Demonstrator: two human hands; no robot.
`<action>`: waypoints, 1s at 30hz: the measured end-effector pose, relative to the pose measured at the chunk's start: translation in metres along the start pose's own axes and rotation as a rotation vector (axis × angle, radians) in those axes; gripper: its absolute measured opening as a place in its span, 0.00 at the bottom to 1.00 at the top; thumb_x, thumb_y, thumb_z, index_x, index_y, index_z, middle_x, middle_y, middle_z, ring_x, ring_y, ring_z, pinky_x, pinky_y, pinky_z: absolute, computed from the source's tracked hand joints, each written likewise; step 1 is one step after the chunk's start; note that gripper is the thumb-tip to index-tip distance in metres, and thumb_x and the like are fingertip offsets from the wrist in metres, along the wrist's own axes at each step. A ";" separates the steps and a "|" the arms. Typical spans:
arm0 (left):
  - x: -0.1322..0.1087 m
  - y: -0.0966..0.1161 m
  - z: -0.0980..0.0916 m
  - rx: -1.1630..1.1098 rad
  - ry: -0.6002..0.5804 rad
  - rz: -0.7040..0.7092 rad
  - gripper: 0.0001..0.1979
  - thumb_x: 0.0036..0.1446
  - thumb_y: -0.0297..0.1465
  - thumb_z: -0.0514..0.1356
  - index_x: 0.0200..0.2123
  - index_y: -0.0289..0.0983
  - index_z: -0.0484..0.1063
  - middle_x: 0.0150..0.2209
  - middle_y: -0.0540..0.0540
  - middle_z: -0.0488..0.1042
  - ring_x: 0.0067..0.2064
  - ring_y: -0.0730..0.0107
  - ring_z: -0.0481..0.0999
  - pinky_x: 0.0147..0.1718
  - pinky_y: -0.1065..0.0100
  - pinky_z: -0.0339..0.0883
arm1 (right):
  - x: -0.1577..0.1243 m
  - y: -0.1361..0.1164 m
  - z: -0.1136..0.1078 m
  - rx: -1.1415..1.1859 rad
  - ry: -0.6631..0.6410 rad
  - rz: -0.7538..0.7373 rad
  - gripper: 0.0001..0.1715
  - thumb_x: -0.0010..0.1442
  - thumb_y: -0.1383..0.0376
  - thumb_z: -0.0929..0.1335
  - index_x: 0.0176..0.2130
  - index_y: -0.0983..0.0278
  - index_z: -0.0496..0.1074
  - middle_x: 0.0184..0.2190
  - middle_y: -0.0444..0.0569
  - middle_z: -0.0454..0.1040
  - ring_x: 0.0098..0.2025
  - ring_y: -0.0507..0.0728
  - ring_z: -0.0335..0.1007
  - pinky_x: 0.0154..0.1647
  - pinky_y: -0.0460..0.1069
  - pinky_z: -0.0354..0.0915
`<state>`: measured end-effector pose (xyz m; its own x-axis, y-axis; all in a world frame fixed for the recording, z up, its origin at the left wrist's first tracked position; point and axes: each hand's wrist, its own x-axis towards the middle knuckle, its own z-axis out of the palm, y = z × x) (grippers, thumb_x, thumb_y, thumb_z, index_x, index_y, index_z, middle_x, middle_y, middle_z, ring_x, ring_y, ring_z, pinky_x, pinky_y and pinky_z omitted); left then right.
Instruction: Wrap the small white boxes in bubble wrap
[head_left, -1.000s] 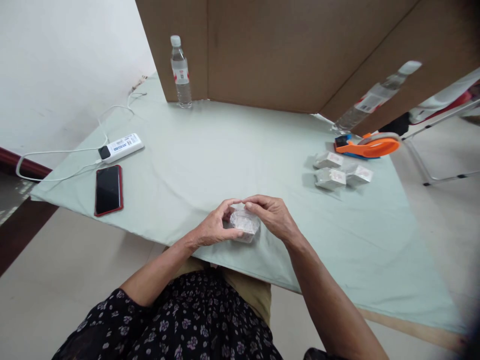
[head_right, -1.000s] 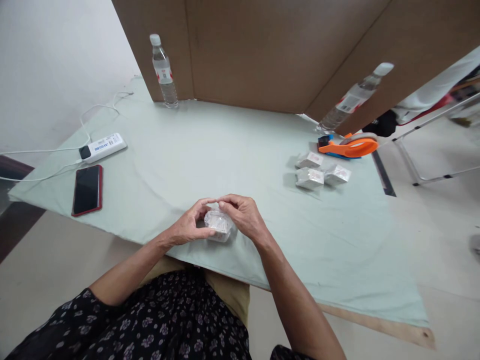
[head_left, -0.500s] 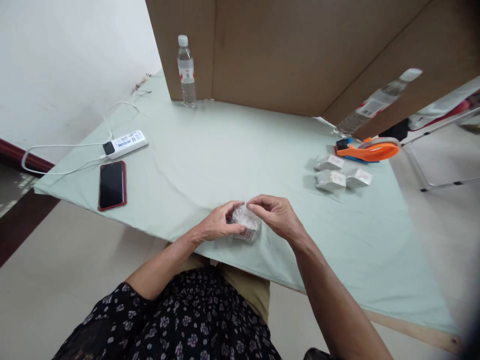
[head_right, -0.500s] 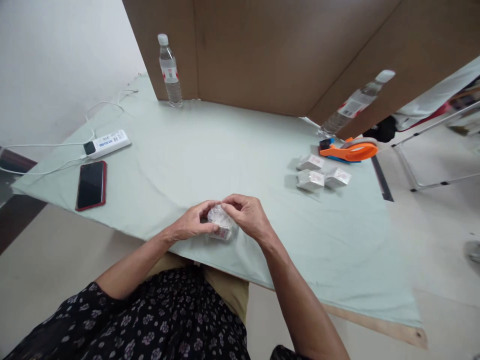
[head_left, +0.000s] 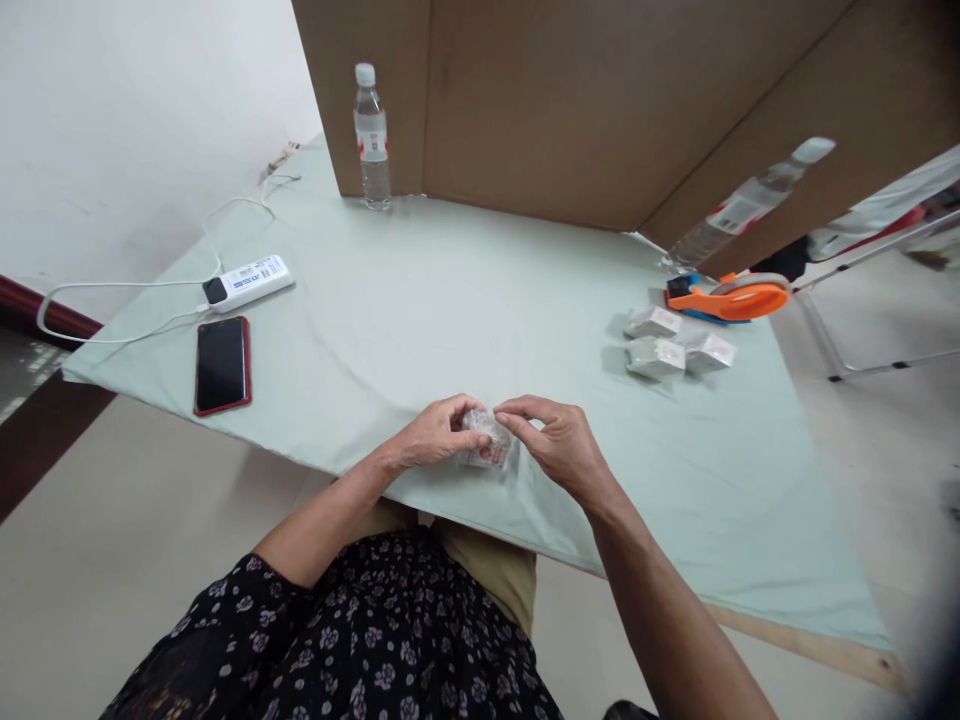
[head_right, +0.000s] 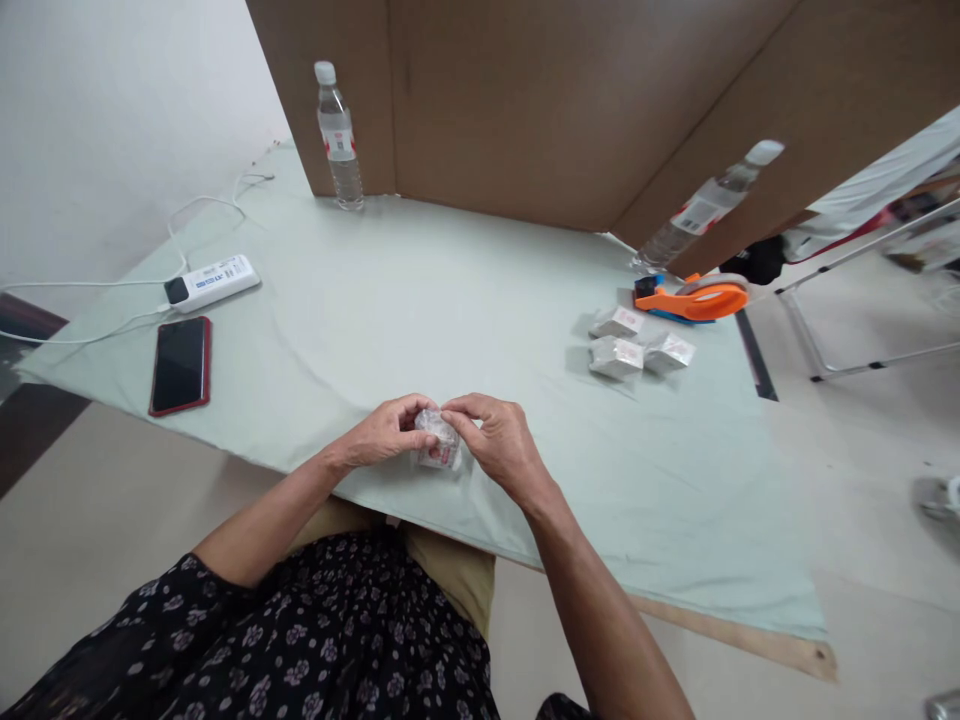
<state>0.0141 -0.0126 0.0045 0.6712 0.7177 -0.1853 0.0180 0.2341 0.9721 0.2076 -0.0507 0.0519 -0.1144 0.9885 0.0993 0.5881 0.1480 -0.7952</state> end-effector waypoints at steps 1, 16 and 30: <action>0.001 -0.001 0.000 0.005 0.012 0.008 0.19 0.50 0.37 0.68 0.43 0.35 0.70 0.34 0.49 0.72 0.35 0.72 0.72 0.37 0.68 0.65 | -0.002 0.000 0.002 -0.002 0.008 -0.009 0.10 0.61 0.59 0.68 0.34 0.58 0.81 0.34 0.47 0.83 0.37 0.60 0.79 0.42 0.54 0.71; 0.005 -0.010 0.014 0.287 0.303 0.101 0.18 0.64 0.42 0.55 0.45 0.35 0.74 0.37 0.47 0.76 0.39 0.70 0.72 0.41 0.70 0.65 | -0.010 0.028 0.029 -0.155 0.249 -0.159 0.12 0.65 0.60 0.67 0.39 0.57 0.81 0.38 0.48 0.83 0.44 0.60 0.79 0.49 0.56 0.69; 0.008 0.001 0.024 0.490 0.361 0.098 0.15 0.66 0.37 0.51 0.34 0.36 0.73 0.28 0.51 0.71 0.32 0.71 0.69 0.35 0.71 0.62 | -0.021 0.029 0.032 -0.443 0.299 -0.329 0.11 0.68 0.62 0.66 0.44 0.59 0.79 0.40 0.49 0.81 0.45 0.59 0.75 0.48 0.55 0.63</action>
<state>0.0372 -0.0221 0.0074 0.3954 0.9174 -0.0454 0.3652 -0.1117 0.9242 0.2015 -0.0680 0.0074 -0.1545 0.8458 0.5106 0.8437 0.3819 -0.3774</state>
